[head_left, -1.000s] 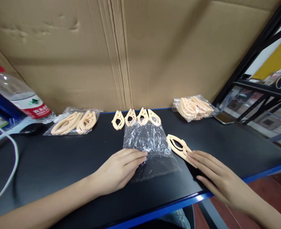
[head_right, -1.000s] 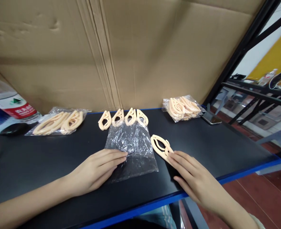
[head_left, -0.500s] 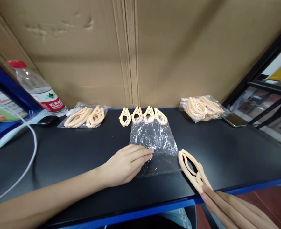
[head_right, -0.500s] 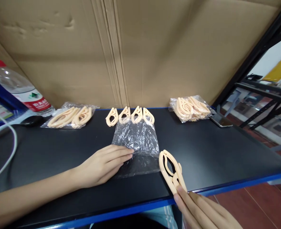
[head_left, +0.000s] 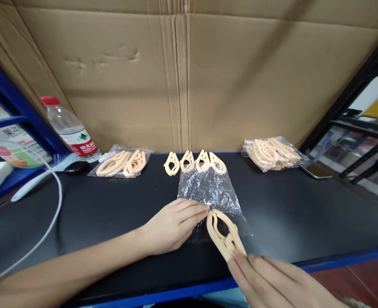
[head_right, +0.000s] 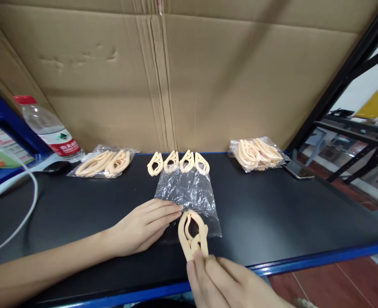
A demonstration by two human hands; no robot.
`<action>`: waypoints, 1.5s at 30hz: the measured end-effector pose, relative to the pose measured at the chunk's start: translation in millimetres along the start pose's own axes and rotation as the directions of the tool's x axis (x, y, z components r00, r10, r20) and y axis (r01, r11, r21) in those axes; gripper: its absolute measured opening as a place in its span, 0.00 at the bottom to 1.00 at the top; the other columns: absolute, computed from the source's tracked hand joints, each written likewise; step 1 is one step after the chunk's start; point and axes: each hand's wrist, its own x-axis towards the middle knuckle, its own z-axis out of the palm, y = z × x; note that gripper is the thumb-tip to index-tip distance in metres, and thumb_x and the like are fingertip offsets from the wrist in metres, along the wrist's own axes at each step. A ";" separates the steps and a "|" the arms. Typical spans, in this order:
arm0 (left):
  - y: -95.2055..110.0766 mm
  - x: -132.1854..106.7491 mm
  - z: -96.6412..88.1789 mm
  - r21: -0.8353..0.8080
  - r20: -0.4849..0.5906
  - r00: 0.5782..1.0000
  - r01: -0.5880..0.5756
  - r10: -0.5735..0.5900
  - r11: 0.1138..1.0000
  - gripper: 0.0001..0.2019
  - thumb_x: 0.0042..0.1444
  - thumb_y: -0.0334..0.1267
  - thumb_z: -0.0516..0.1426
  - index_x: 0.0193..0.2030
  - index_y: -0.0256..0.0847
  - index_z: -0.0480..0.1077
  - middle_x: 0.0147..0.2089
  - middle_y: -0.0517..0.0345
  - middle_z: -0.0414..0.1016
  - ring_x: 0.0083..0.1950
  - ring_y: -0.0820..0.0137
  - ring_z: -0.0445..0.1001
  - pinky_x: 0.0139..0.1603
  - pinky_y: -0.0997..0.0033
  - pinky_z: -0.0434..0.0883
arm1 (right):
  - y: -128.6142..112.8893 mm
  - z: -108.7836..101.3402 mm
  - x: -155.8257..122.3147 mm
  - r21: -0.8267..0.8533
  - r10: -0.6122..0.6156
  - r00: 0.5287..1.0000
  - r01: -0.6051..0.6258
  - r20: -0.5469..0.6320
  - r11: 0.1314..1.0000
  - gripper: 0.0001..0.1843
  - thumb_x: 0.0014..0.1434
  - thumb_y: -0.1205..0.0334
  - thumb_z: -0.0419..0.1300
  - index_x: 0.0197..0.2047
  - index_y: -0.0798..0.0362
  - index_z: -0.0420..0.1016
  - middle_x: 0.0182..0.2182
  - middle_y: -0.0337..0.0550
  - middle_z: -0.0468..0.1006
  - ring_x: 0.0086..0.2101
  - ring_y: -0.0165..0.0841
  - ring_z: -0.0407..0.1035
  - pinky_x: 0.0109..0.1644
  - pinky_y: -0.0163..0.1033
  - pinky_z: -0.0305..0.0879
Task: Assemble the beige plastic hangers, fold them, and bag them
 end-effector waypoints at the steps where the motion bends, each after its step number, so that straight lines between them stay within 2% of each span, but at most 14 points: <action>1: 0.0 0.0 0.1 0.000 -0.007 1.000 -0.004 0.004 1.000 0.19 0.63 0.25 0.49 0.60 0.31 0.62 0.58 0.44 0.73 0.57 0.60 0.70 0.55 0.58 0.71 | 0.5 3.6 9.0 -0.024 -0.021 1.000 0.022 0.009 0.999 0.21 0.58 0.81 0.46 0.44 0.60 0.78 0.39 0.46 0.83 0.35 0.33 0.76 0.37 0.34 0.73; 5: -0.4 -0.1 0.9 -0.016 -0.018 1.000 -0.011 0.011 1.000 0.20 0.62 0.25 0.49 0.61 0.31 0.62 0.58 0.43 0.73 0.57 0.60 0.70 0.55 0.57 0.72 | 2.9 27.5 28.0 -0.131 0.021 1.000 -0.024 -0.021 0.991 0.18 0.52 0.78 0.51 0.42 0.70 0.78 0.36 0.62 0.81 0.29 0.42 0.76 0.29 0.42 0.73; 8: -0.6 -0.3 1.2 -0.025 -0.029 0.999 -0.015 0.014 1.000 0.20 0.62 0.24 0.49 0.61 0.31 0.62 0.58 0.43 0.72 0.57 0.60 0.70 0.56 0.57 0.72 | 2.8 46.5 37.9 -0.220 0.117 0.992 -0.104 0.050 0.970 0.20 0.47 0.78 0.52 0.43 0.75 0.77 0.35 0.70 0.80 0.26 0.43 0.75 0.24 0.43 0.72; 19: -0.6 -2.5 2.9 -0.026 -0.027 1.000 0.011 -0.011 1.000 0.21 0.62 0.26 0.50 0.62 0.32 0.60 0.60 0.42 0.71 0.61 0.60 0.68 0.59 0.57 0.70 | 6.4 102.6 57.5 -0.334 0.383 0.895 -0.297 0.229 0.894 0.23 0.45 0.82 0.55 0.46 0.79 0.75 0.41 0.80 0.76 0.32 0.51 0.78 0.23 0.41 0.73; 21: -0.8 -2.3 2.8 -0.031 -0.022 1.000 0.020 -0.021 0.999 0.21 0.61 0.26 0.50 0.62 0.32 0.60 0.60 0.42 0.70 0.61 0.60 0.68 0.59 0.56 0.70 | 2.9 103.0 53.6 -0.309 0.400 0.893 -0.328 0.208 0.893 0.24 0.46 0.82 0.55 0.48 0.81 0.73 0.44 0.82 0.74 0.36 0.53 0.77 0.28 0.43 0.75; 24: -1.1 -2.0 2.0 -0.041 -0.002 1.000 0.028 -0.028 0.999 0.21 0.62 0.26 0.50 0.62 0.32 0.60 0.61 0.42 0.70 0.60 0.59 0.68 0.58 0.56 0.70 | 1.3 79.3 44.2 -0.236 0.349 0.925 -0.308 0.154 0.922 0.24 0.47 0.80 0.54 0.49 0.79 0.73 0.46 0.78 0.74 0.41 0.53 0.76 0.30 0.43 0.76; 27: -1.3 -1.9 0.6 -0.067 0.035 0.998 0.053 -0.051 0.996 0.21 0.61 0.26 0.50 0.62 0.32 0.60 0.61 0.43 0.69 0.60 0.58 0.68 0.58 0.56 0.70 | 31.3 44.8 41.3 -0.084 0.266 0.952 -0.256 0.151 0.963 0.20 0.52 0.77 0.53 0.48 0.72 0.74 0.41 0.69 0.79 0.27 0.39 0.76 0.22 0.36 0.71; 29: -1.3 -1.9 -0.3 -0.080 0.050 0.997 0.068 -0.065 0.994 0.21 0.61 0.26 0.50 0.62 0.33 0.60 0.62 0.44 0.69 0.59 0.59 0.68 0.58 0.56 0.70 | 74.8 36.9 46.6 0.094 0.246 0.958 -0.261 0.149 0.961 0.14 0.59 0.74 0.52 0.44 0.63 0.76 0.34 0.55 0.81 0.27 0.35 0.74 0.30 0.37 0.73; 30: -1.2 -1.8 -0.7 -0.084 0.052 0.996 0.070 -0.066 0.994 0.21 0.62 0.26 0.49 0.62 0.34 0.60 0.61 0.44 0.69 0.59 0.59 0.68 0.57 0.56 0.70 | 100.5 41.0 50.5 0.123 0.267 0.959 -0.277 0.093 0.953 0.14 0.62 0.73 0.50 0.42 0.62 0.76 0.33 0.54 0.81 0.30 0.37 0.75 0.34 0.40 0.74; 32: -0.9 -1.4 -1.4 -0.082 0.044 0.997 0.062 -0.058 0.995 0.21 0.62 0.26 0.49 0.63 0.34 0.59 0.61 0.43 0.69 0.59 0.60 0.69 0.56 0.57 0.71 | 150.5 65.0 57.7 0.176 0.300 0.949 -0.313 0.096 0.933 0.18 0.64 0.74 0.47 0.54 0.62 0.71 0.46 0.56 0.78 0.44 0.40 0.74 0.48 0.45 0.72; 35: -0.4 -0.8 -2.2 -0.074 0.037 0.998 0.044 -0.042 0.996 0.21 0.62 0.26 0.49 0.62 0.34 0.59 0.61 0.43 0.70 0.58 0.60 0.69 0.56 0.57 0.71 | 200.1 121.0 60.2 0.314 0.131 0.967 -0.196 0.217 0.929 0.27 0.61 0.80 0.47 0.62 0.59 0.64 0.59 0.51 0.69 0.60 0.40 0.60 0.62 0.49 0.60; 37: -0.2 -0.4 -2.7 -0.069 0.037 0.999 0.038 -0.036 0.997 0.21 0.62 0.26 0.49 0.62 0.34 0.59 0.60 0.43 0.70 0.58 0.61 0.69 0.56 0.58 0.71 | 212.5 153.2 55.8 0.335 0.075 0.954 -0.175 0.290 0.926 0.31 0.57 0.83 0.48 0.62 0.57 0.64 0.60 0.48 0.67 0.64 0.42 0.51 0.64 0.51 0.57; 40: -0.3 -0.3 -2.9 -0.066 0.040 0.999 0.033 -0.030 0.997 0.21 0.62 0.26 0.50 0.62 0.34 0.60 0.60 0.44 0.70 0.58 0.61 0.69 0.56 0.58 0.72 | 213.3 175.6 41.6 0.334 0.068 0.949 -0.175 0.308 0.926 0.36 0.53 0.87 0.48 0.63 0.56 0.63 0.62 0.48 0.65 0.64 0.42 0.51 0.63 0.51 0.59; 45: -1.1 -1.2 -1.6 -0.085 0.055 0.998 0.021 -0.017 0.996 0.21 0.62 0.26 0.49 0.62 0.34 0.60 0.60 0.44 0.70 0.57 0.61 0.70 0.55 0.58 0.72 | 205.8 158.1 1.1 0.283 0.160 0.934 -0.255 0.321 0.925 0.29 0.56 0.83 0.45 0.59 0.64 0.68 0.53 0.62 0.71 0.53 0.44 0.67 0.56 0.52 0.66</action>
